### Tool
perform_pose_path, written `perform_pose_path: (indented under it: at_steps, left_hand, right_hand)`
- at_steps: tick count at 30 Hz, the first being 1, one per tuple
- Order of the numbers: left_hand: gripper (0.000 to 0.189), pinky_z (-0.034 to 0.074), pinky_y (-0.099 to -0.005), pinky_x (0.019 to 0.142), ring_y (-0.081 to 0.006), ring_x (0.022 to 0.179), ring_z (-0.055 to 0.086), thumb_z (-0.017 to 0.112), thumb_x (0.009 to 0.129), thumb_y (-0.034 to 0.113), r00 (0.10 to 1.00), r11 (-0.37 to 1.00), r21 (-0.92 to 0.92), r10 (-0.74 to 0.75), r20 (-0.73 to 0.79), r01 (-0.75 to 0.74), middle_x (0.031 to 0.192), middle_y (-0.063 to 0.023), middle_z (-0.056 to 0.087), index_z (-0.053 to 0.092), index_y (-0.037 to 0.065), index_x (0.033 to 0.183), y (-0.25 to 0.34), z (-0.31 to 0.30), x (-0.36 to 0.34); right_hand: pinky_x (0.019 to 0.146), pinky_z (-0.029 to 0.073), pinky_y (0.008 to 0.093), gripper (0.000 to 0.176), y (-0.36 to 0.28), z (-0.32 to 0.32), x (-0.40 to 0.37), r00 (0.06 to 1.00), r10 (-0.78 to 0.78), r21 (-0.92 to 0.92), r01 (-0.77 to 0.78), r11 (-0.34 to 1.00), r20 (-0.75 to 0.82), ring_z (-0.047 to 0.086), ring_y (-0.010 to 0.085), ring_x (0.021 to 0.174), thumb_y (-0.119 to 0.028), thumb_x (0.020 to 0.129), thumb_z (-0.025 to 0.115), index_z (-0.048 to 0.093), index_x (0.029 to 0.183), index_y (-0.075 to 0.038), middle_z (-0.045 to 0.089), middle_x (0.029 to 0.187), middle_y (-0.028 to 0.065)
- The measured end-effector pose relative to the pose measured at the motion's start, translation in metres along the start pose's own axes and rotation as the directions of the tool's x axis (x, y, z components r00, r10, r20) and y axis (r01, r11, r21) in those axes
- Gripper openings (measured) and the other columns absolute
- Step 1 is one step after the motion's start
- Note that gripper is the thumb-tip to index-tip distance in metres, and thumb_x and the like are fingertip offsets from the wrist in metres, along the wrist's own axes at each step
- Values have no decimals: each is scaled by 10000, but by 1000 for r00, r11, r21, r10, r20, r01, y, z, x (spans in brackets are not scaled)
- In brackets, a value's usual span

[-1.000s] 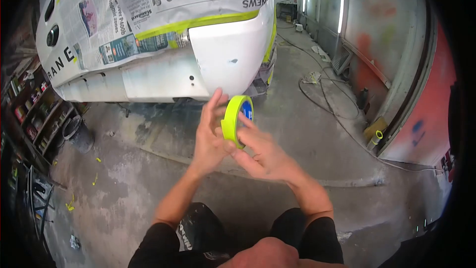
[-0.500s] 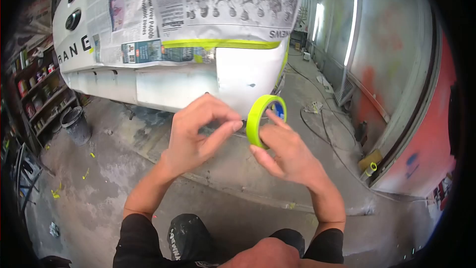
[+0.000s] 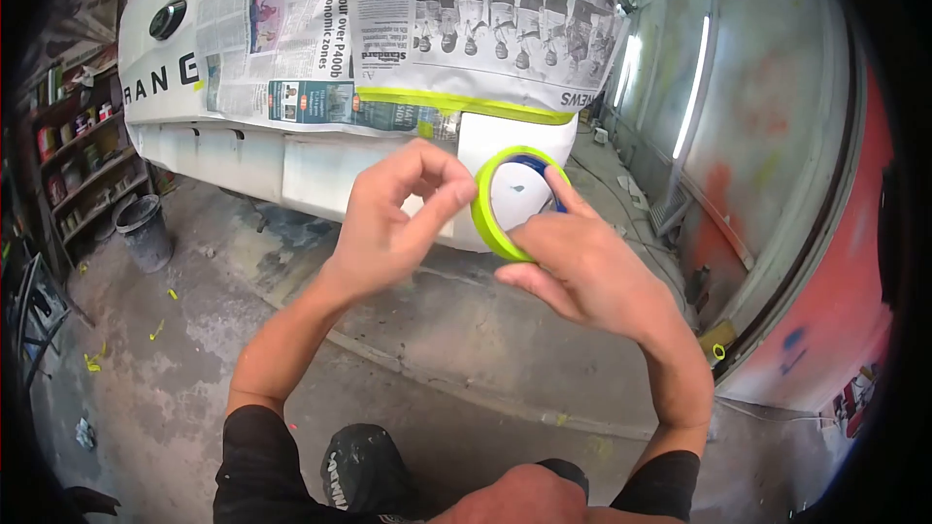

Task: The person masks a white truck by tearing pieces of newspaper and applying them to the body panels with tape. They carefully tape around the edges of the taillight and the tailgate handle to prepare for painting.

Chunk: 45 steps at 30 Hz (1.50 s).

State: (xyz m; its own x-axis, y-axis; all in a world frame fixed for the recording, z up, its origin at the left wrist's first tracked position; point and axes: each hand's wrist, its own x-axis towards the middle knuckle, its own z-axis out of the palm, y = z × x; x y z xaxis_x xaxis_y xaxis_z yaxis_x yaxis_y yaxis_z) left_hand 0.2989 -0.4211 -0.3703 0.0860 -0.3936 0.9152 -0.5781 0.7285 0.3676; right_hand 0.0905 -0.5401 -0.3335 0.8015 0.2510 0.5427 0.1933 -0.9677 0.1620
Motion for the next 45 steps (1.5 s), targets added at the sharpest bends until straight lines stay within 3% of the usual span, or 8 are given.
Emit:
perform_pose_path:
  at_steps: [8, 15, 17, 19, 21, 33, 38, 45]
  left_hand:
    - [269, 457, -216, 644, -61, 696, 551, 593, 1034, 270, 954, 995, 22, -83, -288, 93, 819, -12, 614, 609, 1, 1040, -38, -38, 73]
    - [354, 516, -252, 564, -104, 599, 646, 612, 1006, 313, 844, 980, 192, 54, -534, 58, 780, -83, 696, 645, -39, 1029, -66, -91, 157]
    - [352, 516, -257, 551, -109, 578, 645, 616, 1001, 307, 811, 963, 261, 101, -577, 66, 769, -86, 697, 647, -43, 1030, -67, -98, 168]
    - [339, 514, -261, 531, -117, 553, 646, 627, 994, 286, 772, 954, 291, 131, -622, 73, 763, -91, 701, 647, -50, 1029, -70, -99, 175]
    - [330, 514, -257, 531, -118, 555, 647, 631, 991, 274, 743, 956, 279, 125, -657, 86, 764, -91, 701, 646, -54, 1028, -67, -96, 176]
    - [295, 530, -306, 600, -159, 627, 664, 655, 967, 248, 735, 861, 501, 286, -615, 84, 803, -113, 703, 666, -47, 964, -76, -99, 181]
    - [279, 518, -386, 710, -220, 725, 652, 700, 925, 243, 719, 664, 744, 483, -500, 71, 797, -114, 691, 689, -34, 892, -86, -98, 184]
    - [376, 491, -369, 846, -232, 954, 609, 739, 892, 220, 649, 589, 800, 567, -508, 113, 1004, -144, 625, 612, -23, 1149, -75, -85, 181]
  right_hand:
    - [1200, 66, 651, 272, 4, -51, -8, 983, 173, 135, -164, 977, -54, 696, 264, 996, -226, 817, 805, 719, 985, -30, 736, 986, 99]
    - [1215, 8, 600, 321, 46, -114, -54, 908, 271, 189, -219, 957, -320, 689, 207, 933, -357, 837, 760, 731, 818, -38, 695, 718, 39]
    - [1127, 352, 459, 334, 75, -128, -39, 804, 313, -168, -447, 878, -506, 611, 125, 725, -358, 879, 739, 726, 831, -28, 626, 655, 17]
    - [738, 479, 292, 361, 99, -144, -11, 739, 349, -102, -489, 867, -576, 495, 94, 616, -369, 910, 720, 724, 849, -13, 562, 627, -8]
    - [530, 335, 293, 403, 126, -152, 11, 744, 277, -91, -413, 906, -608, 459, 89, 608, -402, 897, 733, 720, 848, -2, 531, 625, -18]
    - [511, 312, 337, 432, 165, -150, 30, 698, 358, -55, -494, 868, -620, 361, 107, 547, -406, 866, 760, 704, 799, 16, 428, 566, 11]
    - [578, 411, 364, 457, 177, -141, 34, 708, 362, -168, -559, 812, -607, 519, 176, 576, -459, 891, 699, 732, 836, -6, 557, 601, 60]
    - [658, 498, 416, 516, 182, -128, 44, 673, 359, -216, -613, 760, -647, 649, 268, 625, -528, 897, 621, 722, 775, -36, 657, 652, 98]
